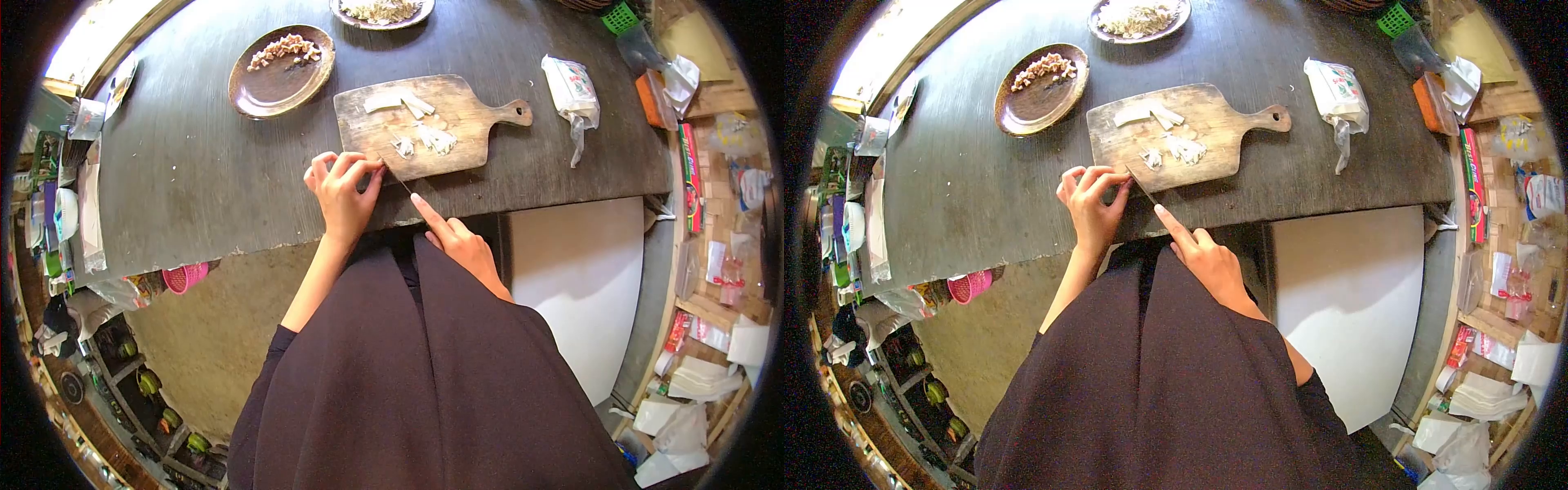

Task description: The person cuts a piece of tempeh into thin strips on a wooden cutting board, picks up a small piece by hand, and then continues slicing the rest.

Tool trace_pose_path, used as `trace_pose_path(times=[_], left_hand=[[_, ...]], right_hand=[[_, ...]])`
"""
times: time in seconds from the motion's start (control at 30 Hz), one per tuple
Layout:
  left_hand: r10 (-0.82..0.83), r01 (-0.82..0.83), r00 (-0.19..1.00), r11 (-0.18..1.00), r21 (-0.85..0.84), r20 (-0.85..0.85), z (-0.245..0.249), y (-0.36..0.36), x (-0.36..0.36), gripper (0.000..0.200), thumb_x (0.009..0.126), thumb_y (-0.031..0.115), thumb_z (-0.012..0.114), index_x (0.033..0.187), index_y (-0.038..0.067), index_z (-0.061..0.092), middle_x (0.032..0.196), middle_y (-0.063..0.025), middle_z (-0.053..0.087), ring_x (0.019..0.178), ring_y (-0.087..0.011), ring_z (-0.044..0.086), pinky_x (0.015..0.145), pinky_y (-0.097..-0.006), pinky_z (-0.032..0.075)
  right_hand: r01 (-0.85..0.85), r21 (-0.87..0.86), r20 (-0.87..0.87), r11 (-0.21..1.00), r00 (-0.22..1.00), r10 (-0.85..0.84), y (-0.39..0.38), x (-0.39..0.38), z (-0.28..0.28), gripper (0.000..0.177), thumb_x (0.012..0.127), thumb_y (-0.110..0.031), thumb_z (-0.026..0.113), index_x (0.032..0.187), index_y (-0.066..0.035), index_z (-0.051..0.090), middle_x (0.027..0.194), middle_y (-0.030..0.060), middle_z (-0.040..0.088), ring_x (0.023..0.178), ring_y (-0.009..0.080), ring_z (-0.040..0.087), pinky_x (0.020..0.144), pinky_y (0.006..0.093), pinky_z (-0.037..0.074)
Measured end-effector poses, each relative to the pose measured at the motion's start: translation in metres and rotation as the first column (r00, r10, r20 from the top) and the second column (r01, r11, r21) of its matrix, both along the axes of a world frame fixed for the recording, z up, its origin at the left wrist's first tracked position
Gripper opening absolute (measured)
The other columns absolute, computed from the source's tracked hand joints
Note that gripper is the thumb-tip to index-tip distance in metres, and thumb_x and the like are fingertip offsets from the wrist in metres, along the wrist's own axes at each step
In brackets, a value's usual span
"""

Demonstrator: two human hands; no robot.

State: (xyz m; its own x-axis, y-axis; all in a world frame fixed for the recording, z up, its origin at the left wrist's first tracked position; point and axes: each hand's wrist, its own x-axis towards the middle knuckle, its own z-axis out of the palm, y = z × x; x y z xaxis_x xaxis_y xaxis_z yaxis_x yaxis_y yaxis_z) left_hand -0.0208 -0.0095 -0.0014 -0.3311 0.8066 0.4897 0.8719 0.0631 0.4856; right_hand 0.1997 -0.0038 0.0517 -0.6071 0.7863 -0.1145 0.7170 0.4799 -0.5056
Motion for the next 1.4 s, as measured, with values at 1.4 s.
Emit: trace_pose_path(times=[1.4], left_hand=[[0.033,-0.033,0.999,0.999,0.006,0.014,0.003,0.000,0.004,0.012,0.078,0.024,0.085,0.086,0.019,0.077,0.097,0.0059,0.071,0.108,-0.0254,0.054,0.099,-0.0436,0.034]], right_hand=[[0.051,0.135,-0.020,0.989,0.999,-0.049,0.003,0.006,-0.019,0.072,0.096,-0.025,0.068,0.158,-0.043,0.035,0.075,0.0092,0.053,0.056,0.0324,0.066,0.055,0.0462,0.059]])
